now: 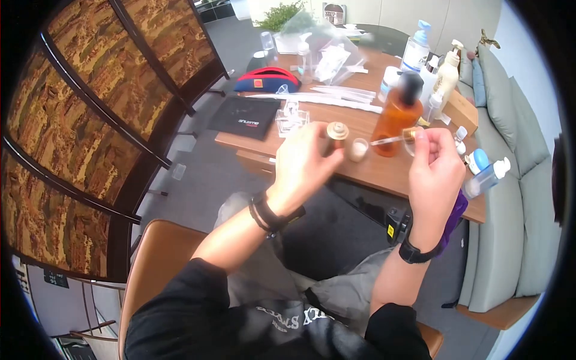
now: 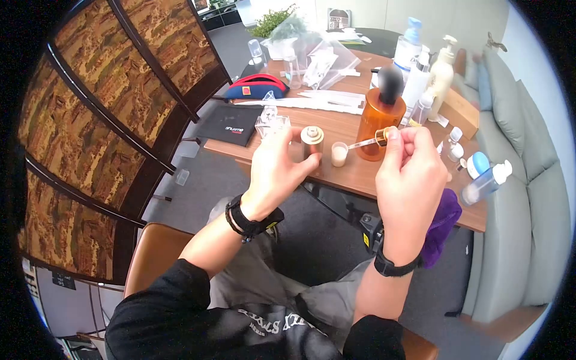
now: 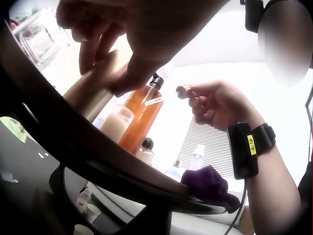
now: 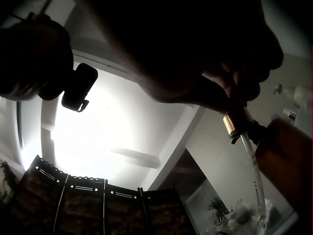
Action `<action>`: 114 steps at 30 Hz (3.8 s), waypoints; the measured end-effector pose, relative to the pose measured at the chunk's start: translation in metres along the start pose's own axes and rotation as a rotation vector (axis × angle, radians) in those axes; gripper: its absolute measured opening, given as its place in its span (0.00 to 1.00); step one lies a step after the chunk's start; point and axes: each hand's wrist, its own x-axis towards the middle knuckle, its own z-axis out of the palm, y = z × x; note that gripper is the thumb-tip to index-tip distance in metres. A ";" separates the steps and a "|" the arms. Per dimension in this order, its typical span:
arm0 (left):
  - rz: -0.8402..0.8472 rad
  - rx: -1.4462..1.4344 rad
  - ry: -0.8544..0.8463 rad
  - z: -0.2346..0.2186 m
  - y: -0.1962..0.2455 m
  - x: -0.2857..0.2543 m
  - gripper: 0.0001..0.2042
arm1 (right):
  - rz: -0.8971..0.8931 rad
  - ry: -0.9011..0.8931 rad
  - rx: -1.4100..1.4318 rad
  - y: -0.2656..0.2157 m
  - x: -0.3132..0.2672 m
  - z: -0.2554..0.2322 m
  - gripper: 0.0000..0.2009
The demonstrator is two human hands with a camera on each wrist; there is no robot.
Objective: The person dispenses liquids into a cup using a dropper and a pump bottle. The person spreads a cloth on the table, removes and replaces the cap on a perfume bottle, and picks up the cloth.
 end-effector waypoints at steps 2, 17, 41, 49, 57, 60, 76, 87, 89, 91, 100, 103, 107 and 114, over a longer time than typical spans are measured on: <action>-0.001 0.001 0.016 0.002 -0.002 0.002 0.20 | -0.001 -0.008 -0.007 -0.001 -0.001 0.001 0.06; 0.025 0.140 0.029 0.029 -0.005 0.030 0.21 | -0.054 0.001 -0.039 0.001 0.001 0.008 0.06; 0.581 -0.157 -0.549 0.018 0.056 -0.045 0.17 | -0.280 0.245 0.029 -0.004 -0.003 -0.006 0.05; 0.684 -0.301 -0.431 0.060 0.090 -0.044 0.17 | -0.036 0.453 -0.111 -0.004 -0.007 -0.070 0.06; 0.701 -0.228 -0.370 0.096 0.108 -0.065 0.22 | 0.187 0.823 -0.145 0.050 0.006 -0.130 0.11; 0.677 -0.180 -0.386 0.105 0.113 -0.071 0.21 | 0.235 0.842 -0.209 0.068 0.008 -0.135 0.11; 0.686 -0.101 -0.269 0.117 0.105 -0.072 0.04 | 0.226 0.765 0.030 0.071 0.002 -0.135 0.09; 0.650 -0.254 -0.252 0.119 0.103 -0.075 0.05 | 0.232 0.733 -0.020 0.063 0.002 -0.128 0.10; 0.657 -0.257 -0.250 0.122 0.103 -0.076 0.04 | 0.238 0.731 -0.031 0.060 0.001 -0.125 0.10; 0.662 -0.261 -0.247 0.123 0.102 -0.077 0.04 | 0.238 0.729 -0.025 0.058 0.002 -0.123 0.10; 0.702 -0.215 -0.303 0.118 0.101 -0.084 0.05 | 0.222 0.727 0.021 0.052 0.001 -0.119 0.09; 0.716 -0.154 -0.322 0.118 0.102 -0.085 0.05 | 0.174 0.690 0.104 0.050 0.000 -0.118 0.09; 0.674 -0.180 -0.337 0.106 0.098 -0.084 0.07 | 0.169 0.649 0.119 0.034 -0.004 -0.108 0.08; 0.547 -0.176 -0.501 0.038 0.077 -0.057 0.16 | 0.069 0.441 0.259 0.012 -0.014 -0.083 0.06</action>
